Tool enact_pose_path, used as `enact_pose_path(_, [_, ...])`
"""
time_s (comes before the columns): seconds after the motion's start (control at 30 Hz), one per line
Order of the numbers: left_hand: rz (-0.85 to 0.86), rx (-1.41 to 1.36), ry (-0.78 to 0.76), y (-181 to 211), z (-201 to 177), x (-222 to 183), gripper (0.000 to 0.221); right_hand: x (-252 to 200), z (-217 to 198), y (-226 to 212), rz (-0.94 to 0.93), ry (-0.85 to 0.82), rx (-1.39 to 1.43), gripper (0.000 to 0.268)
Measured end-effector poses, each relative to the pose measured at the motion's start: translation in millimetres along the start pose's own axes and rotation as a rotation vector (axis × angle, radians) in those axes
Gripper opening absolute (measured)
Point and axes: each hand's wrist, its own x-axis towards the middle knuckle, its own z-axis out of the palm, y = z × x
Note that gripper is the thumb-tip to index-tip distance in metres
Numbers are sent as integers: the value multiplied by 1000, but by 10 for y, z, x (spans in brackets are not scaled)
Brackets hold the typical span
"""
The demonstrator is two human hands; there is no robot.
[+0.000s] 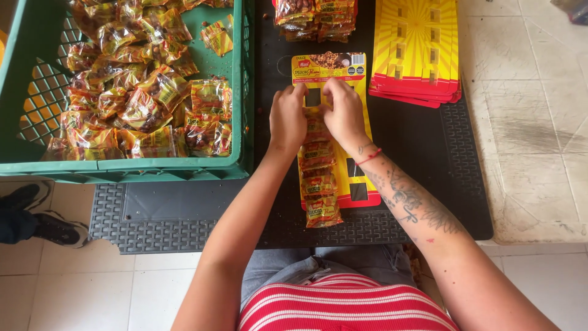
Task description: Attaching individual snack packets to a yellow cardboard display strip for retail sale.
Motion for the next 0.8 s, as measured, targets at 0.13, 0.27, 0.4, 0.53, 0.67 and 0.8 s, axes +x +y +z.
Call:
enact_pose_path(0.13, [165, 43, -38, 630, -667, -180, 18, -156, 154, -46, -142, -287, -108, 14])
enact_pose_path(0.27, [222, 64, -18, 1038, -1642, -67, 14, -208, -160, -503, -256, -400, -175, 19])
enact_pose_path(0.4, [224, 500, 86, 142, -2055, 716, 43, -244, 47, -73, -255, -534, -211, 55])
enact_pose_path(0.53, [-327, 894, -351, -1273, -2006, 1441, 28, -230, 70, -39, -217, -564, -245, 60])
enact_pose_path(0.67, [-398, 897, -543, -1813, -1861, 1409, 83, -243, 49, -75, -198, -543, -210, 57])
enact_pose_path(0.8, [-235, 673, -190, -1822, -1911, 1445, 13, -210, 30, -49, -184, -577, -190, 61])
